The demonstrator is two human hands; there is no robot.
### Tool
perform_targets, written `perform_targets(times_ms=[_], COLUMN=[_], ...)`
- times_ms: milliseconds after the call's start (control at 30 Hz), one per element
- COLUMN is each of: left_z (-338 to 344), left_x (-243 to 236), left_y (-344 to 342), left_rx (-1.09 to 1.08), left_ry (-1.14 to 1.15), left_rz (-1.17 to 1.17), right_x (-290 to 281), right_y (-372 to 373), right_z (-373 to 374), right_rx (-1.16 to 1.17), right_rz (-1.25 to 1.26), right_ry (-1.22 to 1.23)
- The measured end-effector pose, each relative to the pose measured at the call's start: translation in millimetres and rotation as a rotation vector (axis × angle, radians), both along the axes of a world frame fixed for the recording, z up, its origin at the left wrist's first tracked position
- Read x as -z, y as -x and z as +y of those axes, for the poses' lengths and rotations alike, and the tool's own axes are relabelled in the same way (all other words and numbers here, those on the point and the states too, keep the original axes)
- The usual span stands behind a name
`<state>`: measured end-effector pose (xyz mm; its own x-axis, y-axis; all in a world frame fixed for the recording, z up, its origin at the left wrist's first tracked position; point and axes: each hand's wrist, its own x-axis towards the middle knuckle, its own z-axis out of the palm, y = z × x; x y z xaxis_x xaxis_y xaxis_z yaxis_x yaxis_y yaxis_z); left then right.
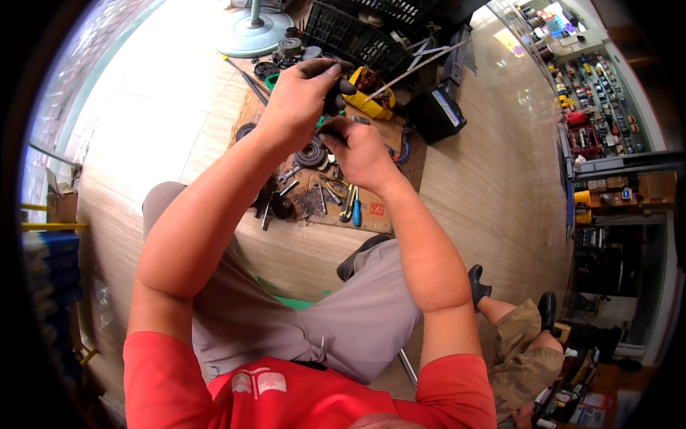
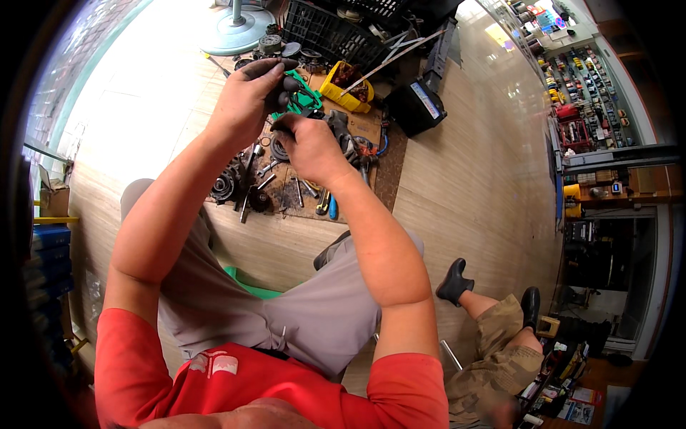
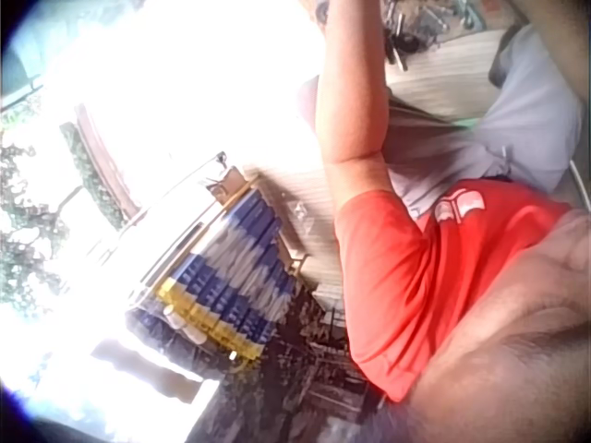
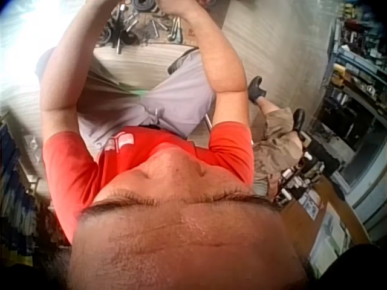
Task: The person is assembling an alternator by hand, inserting internal metal components into the housing and using a pair of pliers to secure a yellow plastic cover onto internal wiring.
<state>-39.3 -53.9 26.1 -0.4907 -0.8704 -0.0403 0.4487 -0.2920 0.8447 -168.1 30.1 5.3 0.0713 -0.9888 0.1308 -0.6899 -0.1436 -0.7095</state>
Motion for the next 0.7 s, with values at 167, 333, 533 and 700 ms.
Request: perform_targets(times_ms=[167,333,533,700], left_z=[-1.5,1.3,-1.3,1.3], left_x=[3.1,1.5,-0.5,-4.5], left_y=[0.7,2.4,-1.7,-4.9], left_rx=[0.072,0.121,0.273,0.41], left_ry=[0.028,0.007,0.039,0.252], left_rz=[-0.019,-0.009,-0.024,-0.252], right_x=[3.6,3.6,-3.0,-14.5], right_y=[7.6,7.8,15.7,21.7], right_z=[-0.6,-0.1,0.3,3.1], right_rx=[0.0,-0.009,-0.004,-0.008], right_rz=[-0.002,-0.029,-0.076,-0.079], right_ry=[-0.021,0.014,-0.113,-0.139])
